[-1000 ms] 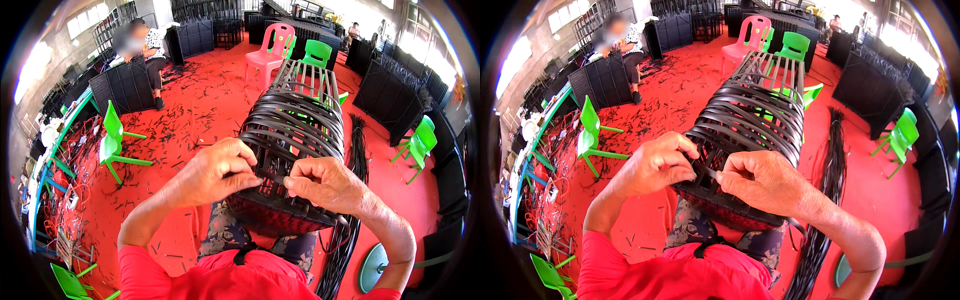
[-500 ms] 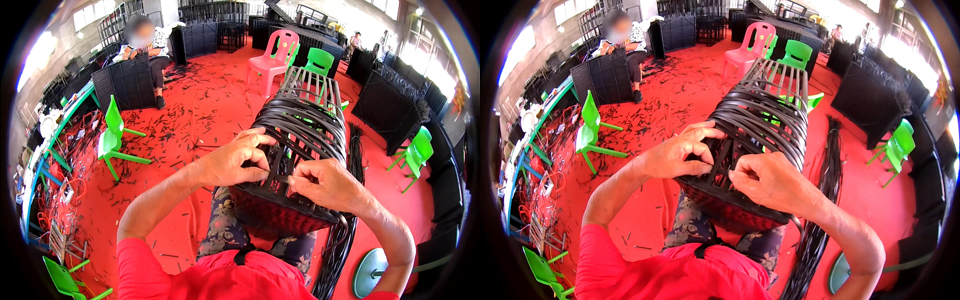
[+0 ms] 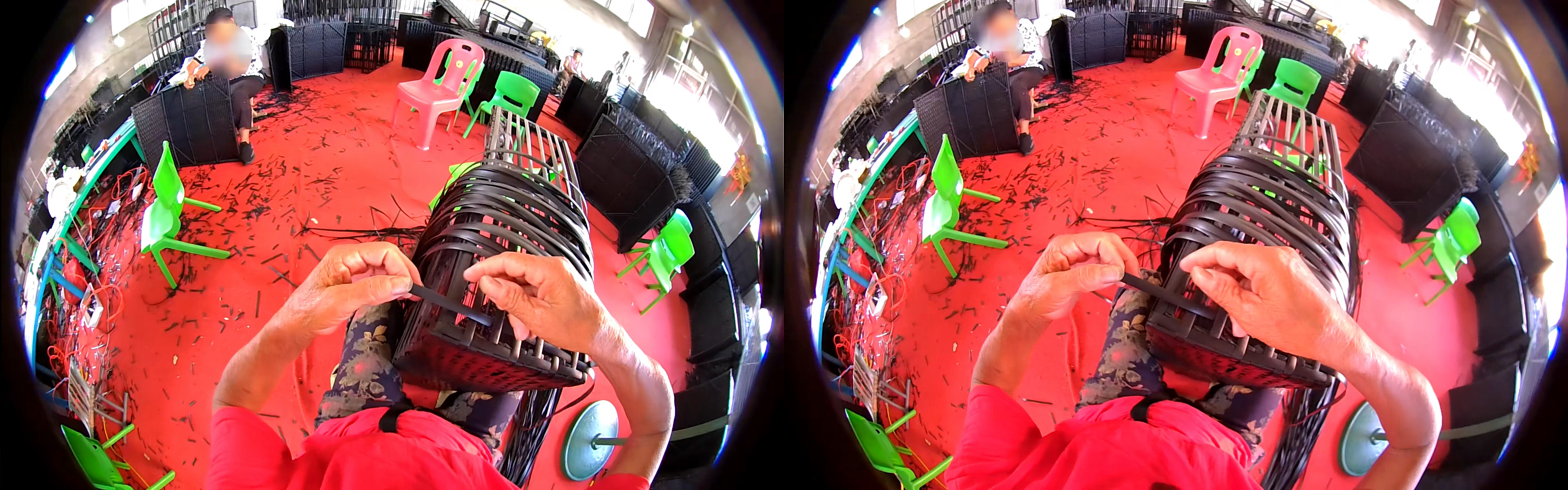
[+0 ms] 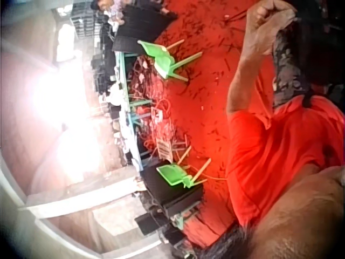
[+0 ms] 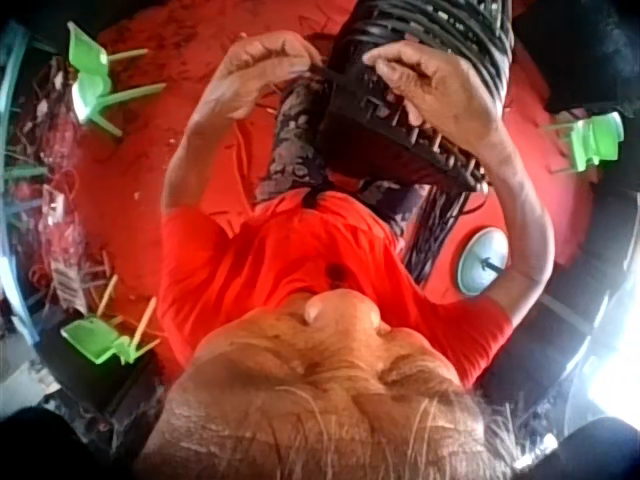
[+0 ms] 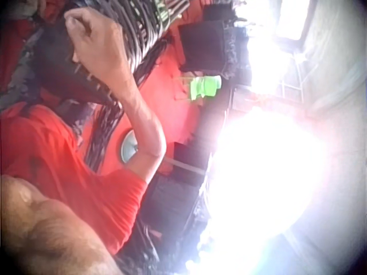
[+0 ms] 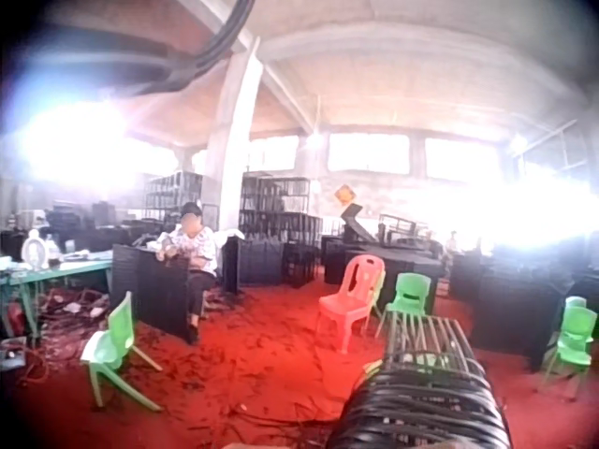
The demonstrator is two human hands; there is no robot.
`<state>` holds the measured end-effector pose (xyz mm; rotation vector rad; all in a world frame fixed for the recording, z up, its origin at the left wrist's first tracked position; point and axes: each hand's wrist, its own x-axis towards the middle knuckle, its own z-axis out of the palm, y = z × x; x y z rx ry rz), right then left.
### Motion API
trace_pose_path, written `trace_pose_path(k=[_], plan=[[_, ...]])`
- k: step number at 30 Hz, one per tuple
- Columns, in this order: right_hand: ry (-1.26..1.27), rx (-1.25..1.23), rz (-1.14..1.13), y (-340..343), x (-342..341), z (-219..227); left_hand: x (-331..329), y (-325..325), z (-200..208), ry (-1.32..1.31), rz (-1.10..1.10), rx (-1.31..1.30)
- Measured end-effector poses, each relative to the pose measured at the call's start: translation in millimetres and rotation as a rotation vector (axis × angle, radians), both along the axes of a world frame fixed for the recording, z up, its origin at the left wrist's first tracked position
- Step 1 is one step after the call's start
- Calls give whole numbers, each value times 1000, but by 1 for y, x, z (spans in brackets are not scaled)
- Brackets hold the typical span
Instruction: The person weaves black plastic strips onto a frame to construct a piece of furniture, threading the strips through the existing lattice and pulling them tight by hand.
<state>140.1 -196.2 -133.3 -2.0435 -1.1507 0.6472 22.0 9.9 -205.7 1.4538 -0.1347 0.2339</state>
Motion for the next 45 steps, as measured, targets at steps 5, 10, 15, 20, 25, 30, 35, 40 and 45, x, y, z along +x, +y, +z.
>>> trace_pose_path(k=[5,10,15,20,25,30,35,40,45], plan=[[115,-45,20,7,1,-2,11,-8,-11,-33,-26,-166],[59,63,-98,-6,14,-13,17,-12,-22,5,-36,-218],[81,90,-93,-11,15,-15,15,-10,-33,40,-106,-329],[111,84,-60,-13,19,-19,9,-12,-31,-78,-128,-259],[116,69,-69,-16,18,-18,7,-14,-33,-75,-73,-189],[113,66,-65,-17,19,-18,9,-14,-39,-34,-111,-249],[156,25,-21,-13,13,-5,9,-18,-27,-72,-96,-228],[233,-61,56,-8,5,-3,17,-26,-7,-124,-110,-180],[397,-11,47,-17,4,-3,24,-34,-7,-162,-150,-192]])
